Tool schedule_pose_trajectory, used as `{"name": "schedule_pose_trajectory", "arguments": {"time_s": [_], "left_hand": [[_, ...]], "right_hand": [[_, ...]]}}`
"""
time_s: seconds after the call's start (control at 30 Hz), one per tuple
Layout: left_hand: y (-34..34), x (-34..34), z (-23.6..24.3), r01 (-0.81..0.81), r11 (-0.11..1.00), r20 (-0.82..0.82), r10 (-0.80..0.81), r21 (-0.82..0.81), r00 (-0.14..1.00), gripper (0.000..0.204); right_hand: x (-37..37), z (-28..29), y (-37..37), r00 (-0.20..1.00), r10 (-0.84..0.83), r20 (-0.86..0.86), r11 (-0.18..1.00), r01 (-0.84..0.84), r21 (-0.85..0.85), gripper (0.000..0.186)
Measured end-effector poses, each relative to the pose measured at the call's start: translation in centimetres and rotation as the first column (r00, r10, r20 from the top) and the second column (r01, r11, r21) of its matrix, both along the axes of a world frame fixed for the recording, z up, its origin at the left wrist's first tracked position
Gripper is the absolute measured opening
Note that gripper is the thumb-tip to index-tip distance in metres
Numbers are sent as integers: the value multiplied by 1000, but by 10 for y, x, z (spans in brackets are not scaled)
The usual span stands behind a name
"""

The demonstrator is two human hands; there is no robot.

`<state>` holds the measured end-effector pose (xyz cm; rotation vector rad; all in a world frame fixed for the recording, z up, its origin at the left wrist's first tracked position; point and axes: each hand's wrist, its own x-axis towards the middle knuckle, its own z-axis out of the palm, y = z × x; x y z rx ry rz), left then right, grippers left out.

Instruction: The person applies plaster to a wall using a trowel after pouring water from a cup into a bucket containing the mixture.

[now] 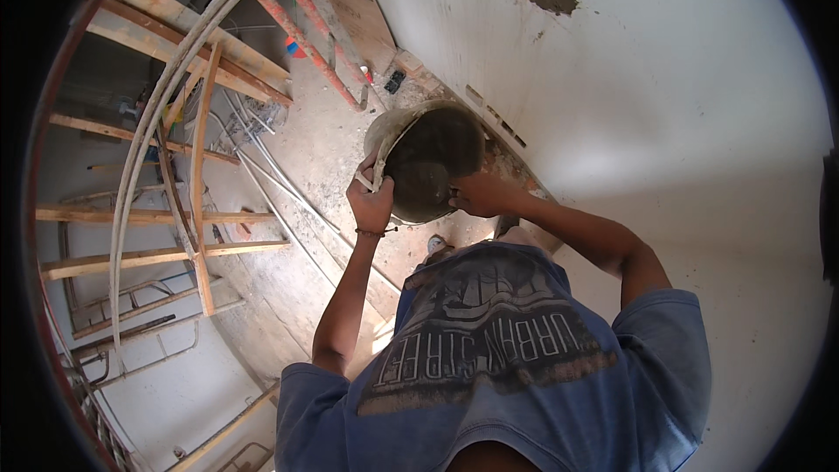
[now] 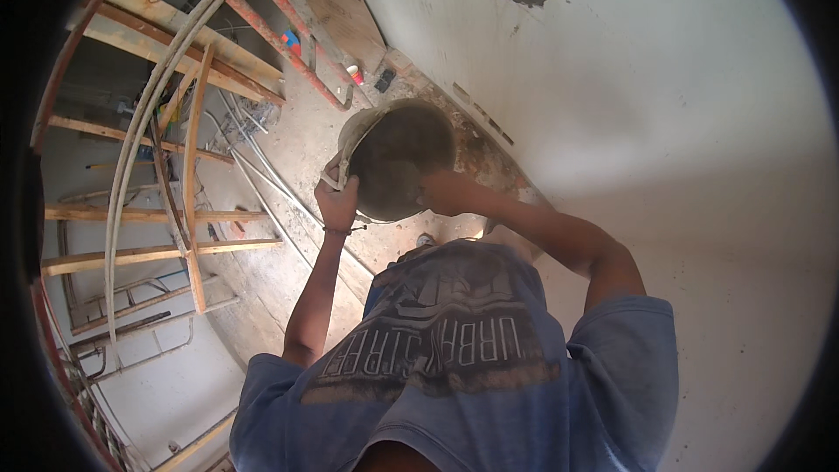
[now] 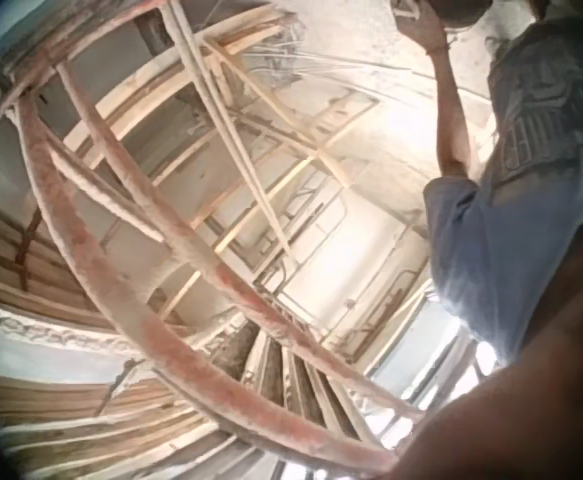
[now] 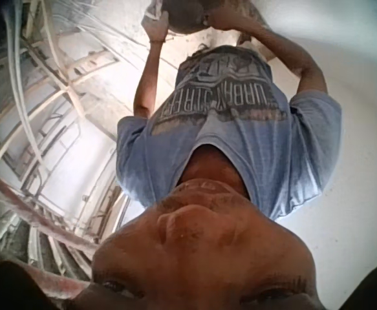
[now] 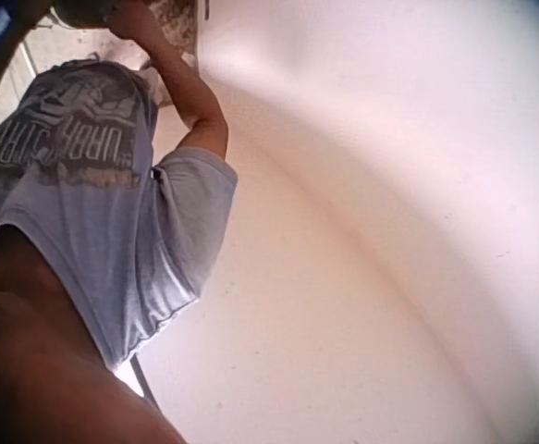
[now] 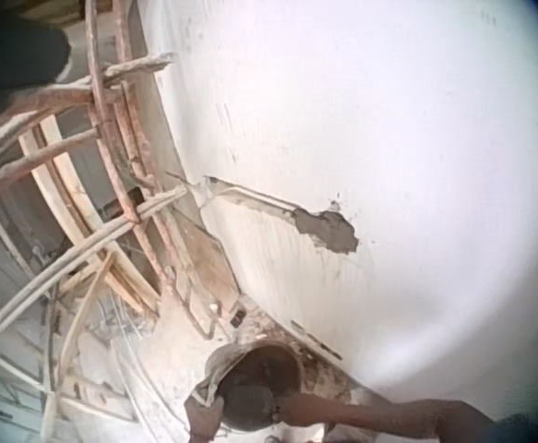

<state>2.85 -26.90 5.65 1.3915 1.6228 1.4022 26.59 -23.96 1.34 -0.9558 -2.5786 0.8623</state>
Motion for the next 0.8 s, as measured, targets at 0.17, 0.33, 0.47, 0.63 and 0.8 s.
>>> {"name": "schedule_pose_trajectory", "arguments": {"time_s": [0.17,0.33,0.47,0.63,0.8], "left_hand": [[-4,-20,-9,-207,973,150,221,-103,964,32],[-33,-41,-39,-381,887,341,453,-260,824,35],[-62,-59,-86,-453,826,381,558,-334,737,43],[-91,-57,-104,-551,731,206,659,-402,724,43],[-120,-57,-98,-593,718,188,681,-365,708,45]], "right_hand": [[12,83,-8,990,-140,23,645,109,-756,56],[38,91,20,996,-75,-41,872,46,-487,51],[40,115,50,994,9,112,938,30,-346,47],[18,191,107,970,207,-125,664,-233,-710,37],[5,207,205,983,40,-177,619,-163,-768,32]]}}
